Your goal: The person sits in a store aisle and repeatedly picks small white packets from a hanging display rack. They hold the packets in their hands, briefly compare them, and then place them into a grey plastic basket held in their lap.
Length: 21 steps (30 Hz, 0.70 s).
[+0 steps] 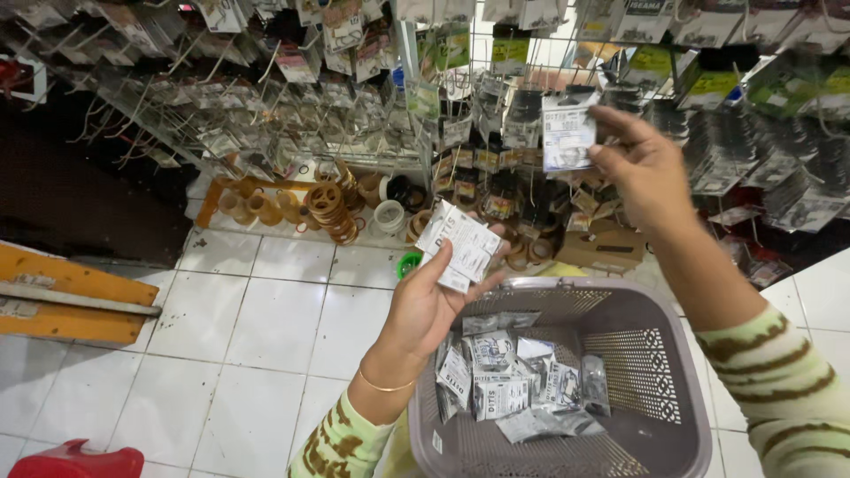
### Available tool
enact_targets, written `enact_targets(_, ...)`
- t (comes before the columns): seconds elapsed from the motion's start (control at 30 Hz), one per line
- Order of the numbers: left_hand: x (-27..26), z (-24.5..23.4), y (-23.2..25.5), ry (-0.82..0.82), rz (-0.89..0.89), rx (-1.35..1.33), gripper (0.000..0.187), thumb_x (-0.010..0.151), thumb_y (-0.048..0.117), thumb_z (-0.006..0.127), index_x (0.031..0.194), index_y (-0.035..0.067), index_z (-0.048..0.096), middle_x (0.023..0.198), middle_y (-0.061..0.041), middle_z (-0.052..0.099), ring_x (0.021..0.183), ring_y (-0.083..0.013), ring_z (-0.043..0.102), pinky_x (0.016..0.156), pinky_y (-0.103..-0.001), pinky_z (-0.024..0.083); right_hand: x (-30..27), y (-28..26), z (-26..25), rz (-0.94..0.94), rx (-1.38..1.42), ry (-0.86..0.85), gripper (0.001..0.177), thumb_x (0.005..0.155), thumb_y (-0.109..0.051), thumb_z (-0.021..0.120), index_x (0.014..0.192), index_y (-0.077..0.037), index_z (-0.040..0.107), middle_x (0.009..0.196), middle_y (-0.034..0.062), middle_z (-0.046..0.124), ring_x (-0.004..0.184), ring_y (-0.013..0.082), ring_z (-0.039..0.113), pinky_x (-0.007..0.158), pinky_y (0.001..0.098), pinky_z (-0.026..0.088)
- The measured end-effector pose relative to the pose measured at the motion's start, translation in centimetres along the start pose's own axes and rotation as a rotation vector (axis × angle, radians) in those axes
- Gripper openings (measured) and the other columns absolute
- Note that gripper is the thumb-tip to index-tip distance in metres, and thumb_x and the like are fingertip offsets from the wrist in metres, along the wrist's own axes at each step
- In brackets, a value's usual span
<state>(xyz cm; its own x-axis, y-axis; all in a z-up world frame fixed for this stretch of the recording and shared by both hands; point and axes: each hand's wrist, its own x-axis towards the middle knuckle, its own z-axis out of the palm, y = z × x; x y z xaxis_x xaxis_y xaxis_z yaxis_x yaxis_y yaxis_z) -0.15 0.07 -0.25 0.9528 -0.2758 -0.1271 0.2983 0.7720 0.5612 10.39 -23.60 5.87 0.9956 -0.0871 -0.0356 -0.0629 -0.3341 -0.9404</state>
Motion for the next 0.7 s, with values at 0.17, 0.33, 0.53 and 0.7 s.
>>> enact_targets(0.17, 0.3, -0.1, -0.1, 0.04, 0.008, -0.014, 0.05, 0.106, 0.025, 0.043, 0.142, -0.009, 0.046, 0.148, -0.032, 0.05, 0.131, -0.046, 0.053, 0.1, -0.056, 0.053, 6.8, 12.2, 3.5, -0.264, 0.196, -0.051, 0.046, 0.095, 0.005, 0.066, 0.14, -0.004, 0.062, 0.122, 0.0184, 0.066, 0.096, 0.0208, 0.067, 0.078, 0.0321, 0.06)
enact_targets(0.33, 0.7, 0.0, -0.1, 0.062, 0.003, -0.023, 0.051, 0.105, 0.025, 0.043, 0.143, -0.01, 0.046, 0.147, -0.032, 0.051, 0.133, -0.0488, 0.05, 0.103, -0.059, 0.05, 14.7, 22.9, 8.0, -0.252, -0.054, 0.007, 0.047, 0.091, 0.001, 0.071, 0.135, -0.015, 0.071, 0.124, 0.0148, 0.069, 0.107, 0.0311, 0.071, 0.085, 0.0416, 0.059)
enact_targets(0.53, 0.7, 0.5, 0.5, 0.089, 0.003, -0.012, 0.052, 0.106, 0.024, 0.041, 0.145, -0.011, 0.043, 0.148, -0.031, 0.05, 0.134, -0.0498, 0.047, 0.105, -0.062, 0.046, 18.3, 28.0, 10.3, -0.261, -0.344, 0.126, 0.044, 0.091, -0.018, 0.074, 0.131, -0.036, 0.073, 0.121, -0.0012, 0.073, 0.113, 0.0241, 0.069, 0.097, 0.0366, 0.053)
enact_targets(0.7, 1.1, 0.7, 0.3, 0.058, 0.01, -0.008, 0.052, 0.107, 0.023, 0.04, 0.143, -0.014, 0.042, 0.148, -0.034, 0.048, 0.134, -0.0509, 0.046, 0.105, -0.062, 0.047, 20.2, 28.6, 10.5, -0.377, -0.248, 0.113, 0.052, 0.088, -0.006, 0.071, 0.138, -0.02, 0.07, 0.127, 0.0105, 0.07, 0.122, 0.0338, 0.062, 0.105, 0.0449, 0.047)
